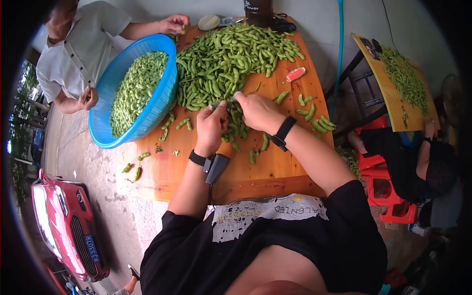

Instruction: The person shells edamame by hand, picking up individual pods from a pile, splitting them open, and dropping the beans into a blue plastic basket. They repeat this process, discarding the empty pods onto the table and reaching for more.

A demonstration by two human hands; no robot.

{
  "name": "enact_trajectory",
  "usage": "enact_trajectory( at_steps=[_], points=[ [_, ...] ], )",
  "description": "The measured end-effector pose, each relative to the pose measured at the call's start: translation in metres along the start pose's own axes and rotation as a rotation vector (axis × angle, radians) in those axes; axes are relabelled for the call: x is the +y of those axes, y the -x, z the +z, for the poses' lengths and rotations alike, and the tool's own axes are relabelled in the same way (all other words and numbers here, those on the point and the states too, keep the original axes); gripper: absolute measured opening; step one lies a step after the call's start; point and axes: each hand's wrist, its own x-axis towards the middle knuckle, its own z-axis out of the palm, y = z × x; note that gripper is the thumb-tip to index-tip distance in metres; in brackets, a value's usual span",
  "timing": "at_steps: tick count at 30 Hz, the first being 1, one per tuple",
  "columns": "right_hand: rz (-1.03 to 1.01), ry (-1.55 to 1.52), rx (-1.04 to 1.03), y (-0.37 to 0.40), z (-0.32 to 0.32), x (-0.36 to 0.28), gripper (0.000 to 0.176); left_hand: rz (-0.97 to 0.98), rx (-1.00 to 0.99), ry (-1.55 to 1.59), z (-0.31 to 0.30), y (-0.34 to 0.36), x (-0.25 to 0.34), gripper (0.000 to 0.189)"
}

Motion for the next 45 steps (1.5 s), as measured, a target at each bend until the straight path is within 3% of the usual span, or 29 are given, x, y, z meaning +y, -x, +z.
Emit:
enact_trajectory(
  at_steps=[4,6,8,10,12,14,15,19,24,26,30,35,37,39,41,42,43,44,45],
  points=[
    [-0.057,-0.065,0.035,0.007,-0.014,0.004,0.024,0.032,-0.018,-0.226,-0.004,-0.001,-0.004,0.027],
    [-0.187,-0.158,0.228,0.024,-0.025,0.000,0.028,0.013,-0.024,-0.501,-0.002,0.001,-0.005,0.029],
    [-0.242,-0.170,0.285,0.037,-0.032,-0.004,0.029,-0.083,-0.073,-0.452,0.003,0.008,-0.002,0.032],
    [-0.359,-0.172,0.371,0.046,-0.039,-0.009,0.032,-0.277,-0.366,-0.071,0.001,0.012,0.000,0.034],
    [-0.332,-0.212,0.445,0.055,-0.039,-0.011,0.036,-0.262,-0.405,-0.091,0.004,0.015,0.001,0.032],
    [0.075,-0.929,0.319,0.059,-0.029,-0.006,0.039,-0.028,-0.333,-0.328,0.008,0.018,-0.003,0.028],
    [0.205,-1.290,0.069,0.063,-0.032,0.003,0.030,-0.029,-0.336,-0.330,0.009,0.019,-0.006,0.028],
    [0.285,-1.422,-0.020,0.062,-0.034,0.001,0.018,0.170,-0.306,-0.487,0.012,0.022,-0.020,0.023],
    [0.280,-1.473,0.052,0.066,-0.025,-0.003,0.015,0.290,-0.300,-0.434,0.016,0.026,-0.026,0.023],
    [0.283,-1.509,0.079,0.069,-0.021,-0.005,0.014,0.008,-0.342,-0.234,0.016,0.031,-0.021,0.023],
    [0.196,-1.264,0.162,0.070,-0.021,-0.008,0.011,-0.140,-0.371,0.031,0.020,0.031,-0.022,0.025],
    [-0.002,-1.015,0.324,0.069,-0.017,-0.003,0.010,-0.510,-0.354,0.359,0.022,0.033,-0.008,0.028],
    [-0.135,-0.619,0.454,0.067,-0.017,0.001,0.012,-0.534,-0.350,0.393,0.020,0.031,-0.011,0.026],
    [-0.118,-0.579,0.477,0.067,-0.017,-0.001,0.011,-0.557,-0.351,0.426,0.022,0.031,-0.012,0.024],
    [-0.100,-0.537,0.500,0.068,-0.017,-0.002,0.011,-0.007,-0.259,-0.418,0.027,0.033,-0.013,0.024],
    [0.107,-0.824,0.362,0.068,-0.014,-0.002,0.011,-0.003,-0.257,-0.416,0.025,0.031,-0.014,0.024],
    [0.318,-1.100,0.206,0.069,-0.013,-0.004,0.011,0.314,-0.231,-0.712,0.024,0.030,-0.016,0.026],
    [0.312,-1.098,0.199,0.070,-0.013,-0.008,0.011,0.636,-0.192,-1.001,0.022,0.029,-0.016,0.027],
    [0.252,-1.012,0.285,0.071,-0.015,-0.012,0.011,0.685,-0.157,-0.984,0.025,0.032,-0.018,0.029]
  ],
)
